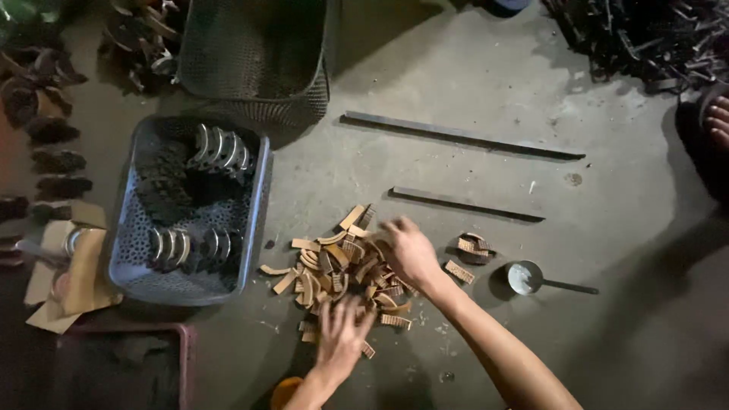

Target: Sorting small metal components and using a punch tool on a circular part on the workshop floor

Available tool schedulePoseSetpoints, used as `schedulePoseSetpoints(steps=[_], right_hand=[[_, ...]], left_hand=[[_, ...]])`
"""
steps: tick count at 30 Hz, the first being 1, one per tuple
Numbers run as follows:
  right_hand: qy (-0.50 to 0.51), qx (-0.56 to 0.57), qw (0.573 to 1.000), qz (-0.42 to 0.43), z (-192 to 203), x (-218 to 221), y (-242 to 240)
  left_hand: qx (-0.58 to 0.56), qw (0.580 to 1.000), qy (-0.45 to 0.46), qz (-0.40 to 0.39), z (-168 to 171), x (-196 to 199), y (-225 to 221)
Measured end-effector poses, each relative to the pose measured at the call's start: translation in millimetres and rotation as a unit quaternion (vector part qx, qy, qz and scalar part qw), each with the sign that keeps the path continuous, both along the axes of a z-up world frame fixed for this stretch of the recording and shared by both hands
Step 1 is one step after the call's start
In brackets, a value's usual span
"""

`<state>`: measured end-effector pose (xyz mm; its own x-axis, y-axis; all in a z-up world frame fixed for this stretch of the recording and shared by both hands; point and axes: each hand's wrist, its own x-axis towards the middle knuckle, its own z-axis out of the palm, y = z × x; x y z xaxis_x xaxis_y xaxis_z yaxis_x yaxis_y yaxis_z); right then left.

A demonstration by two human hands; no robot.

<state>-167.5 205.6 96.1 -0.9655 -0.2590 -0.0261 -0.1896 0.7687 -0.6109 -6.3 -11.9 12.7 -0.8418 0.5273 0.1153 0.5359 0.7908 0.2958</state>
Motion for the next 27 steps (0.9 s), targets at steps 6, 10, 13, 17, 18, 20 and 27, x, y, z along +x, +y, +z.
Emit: schedulePoseSetpoints(steps=[6,10,13,17,18,20,27], right_hand=[[-0.27,0.173,0.947,-0.008,-94,95,46],[-0.176,-0.137,0.974,-0.041,-12,78,6],[-0.285,-0.178,0.939,-0.079,21,63,5],[-0.212,-0.001,0.977,-0.012,-29,101,22],[-0.269,0.099,0.958,0.018,-50,115,26],[-0.274,0.016,0.962,-0.002,-93,129,9],[-0.12,-0.192,0.973,0.04,-26,84,-29]], left_hand=[[0.004,0.999,-0.025,0.042,64,-5,-24],[0.175,0.934,-0.219,0.223,52,-30,-37],[-0.021,0.987,-0.074,0.144,35,-28,-44],[-0.044,0.993,-0.096,0.055,10,23,-36],[-0.076,0.99,-0.119,-0.004,-1,38,-37],[-0.075,0.995,-0.071,0.009,-25,27,-37],[-0.062,0.983,-0.065,0.16,22,-36,-45]])
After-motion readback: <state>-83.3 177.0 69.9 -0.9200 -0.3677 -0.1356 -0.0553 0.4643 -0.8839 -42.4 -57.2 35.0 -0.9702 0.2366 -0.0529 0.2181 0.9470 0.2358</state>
